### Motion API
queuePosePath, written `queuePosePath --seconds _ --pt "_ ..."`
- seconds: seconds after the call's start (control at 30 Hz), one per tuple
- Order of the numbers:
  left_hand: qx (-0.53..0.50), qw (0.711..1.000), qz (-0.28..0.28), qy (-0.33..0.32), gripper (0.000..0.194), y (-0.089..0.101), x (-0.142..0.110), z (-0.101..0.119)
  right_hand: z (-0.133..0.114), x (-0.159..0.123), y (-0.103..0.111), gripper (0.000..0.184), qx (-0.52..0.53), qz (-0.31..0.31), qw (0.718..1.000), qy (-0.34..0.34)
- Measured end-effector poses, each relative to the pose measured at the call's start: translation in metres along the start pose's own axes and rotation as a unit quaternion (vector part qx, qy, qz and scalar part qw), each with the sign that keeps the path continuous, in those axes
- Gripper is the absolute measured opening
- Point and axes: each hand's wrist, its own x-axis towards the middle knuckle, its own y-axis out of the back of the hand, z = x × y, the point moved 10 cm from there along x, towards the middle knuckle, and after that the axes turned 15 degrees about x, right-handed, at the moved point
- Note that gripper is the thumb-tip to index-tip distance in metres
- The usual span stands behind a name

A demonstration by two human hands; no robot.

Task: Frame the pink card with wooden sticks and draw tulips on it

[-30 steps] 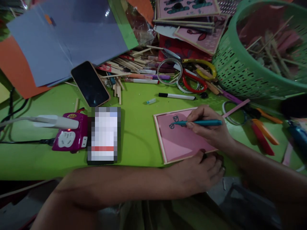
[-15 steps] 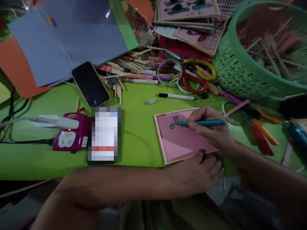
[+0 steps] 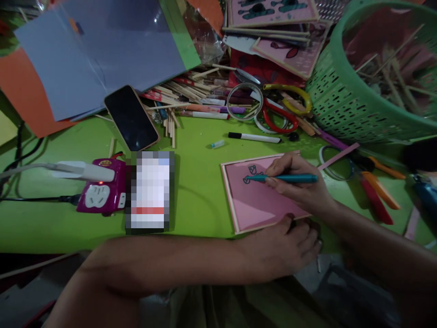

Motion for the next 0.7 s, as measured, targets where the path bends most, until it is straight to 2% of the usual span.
queuePosePath --seconds 0.2,0.4,0.7 --pt "0.005 1.0 0.022 0.012 0.045 0.0025 -0.0003 -0.0019 0.0011 -0.0004 0.001 0.026 -0.012 0.006 1.0 -0.005" --pt "0.002 1.0 0.002 -0.001 0.044 -0.0004 0.0006 -0.0002 -0.0019 0.0007 0.0 0.027 -0.022 0.001 1.0 0.004" --pt "-0.004 0.999 0.029 0.019 0.045 0.0041 -0.0008 -0.0031 -0.003 0.0011 -0.0024 0.025 -0.026 -0.005 1.0 -0.005"
